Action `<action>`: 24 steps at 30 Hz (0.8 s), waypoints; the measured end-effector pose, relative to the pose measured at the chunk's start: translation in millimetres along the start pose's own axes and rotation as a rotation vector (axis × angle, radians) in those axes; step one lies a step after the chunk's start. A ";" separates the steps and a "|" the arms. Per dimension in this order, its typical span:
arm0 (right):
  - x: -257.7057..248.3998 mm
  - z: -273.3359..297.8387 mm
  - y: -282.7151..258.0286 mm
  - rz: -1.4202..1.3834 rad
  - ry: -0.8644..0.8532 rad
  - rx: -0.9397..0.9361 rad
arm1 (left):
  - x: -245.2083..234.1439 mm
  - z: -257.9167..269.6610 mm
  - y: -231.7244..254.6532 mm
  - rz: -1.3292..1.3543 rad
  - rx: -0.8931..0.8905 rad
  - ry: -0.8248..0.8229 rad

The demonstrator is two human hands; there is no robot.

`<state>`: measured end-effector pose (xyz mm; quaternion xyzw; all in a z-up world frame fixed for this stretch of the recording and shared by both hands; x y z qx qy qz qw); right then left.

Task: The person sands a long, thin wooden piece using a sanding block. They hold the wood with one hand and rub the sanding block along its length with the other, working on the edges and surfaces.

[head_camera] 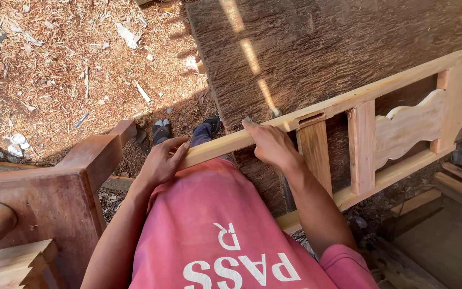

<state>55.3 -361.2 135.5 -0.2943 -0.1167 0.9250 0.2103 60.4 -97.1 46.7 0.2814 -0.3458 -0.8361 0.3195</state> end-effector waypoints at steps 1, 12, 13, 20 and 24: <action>-5.6 12.0 -9.6 0.001 0.000 -0.002 | -0.5 0.6 0.2 0.000 -0.001 0.003; 9.6 12.6 -4.0 0.039 0.007 -0.071 | 1.2 -0.5 -4.2 0.015 -0.004 -0.024; 6.6 17.4 -7.8 0.044 0.006 -0.076 | -0.3 -0.5 -1.5 0.017 -0.005 -0.018; 10.5 15.2 -19.7 0.024 0.070 -0.085 | 1.5 2.3 -0.7 0.018 0.004 -0.046; 11.8 35.8 -17.7 0.103 0.022 -0.080 | -2.1 2.2 3.8 0.011 0.008 -0.038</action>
Point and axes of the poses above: each hand's wrist, its own z-axis away from the middle knuckle, its own x-axis out of the palm, y = z × x, the point moved 5 cm from there along -z, towards the middle knuckle, and after that the axes turned 2 degrees about y, right-handed, at the moved point
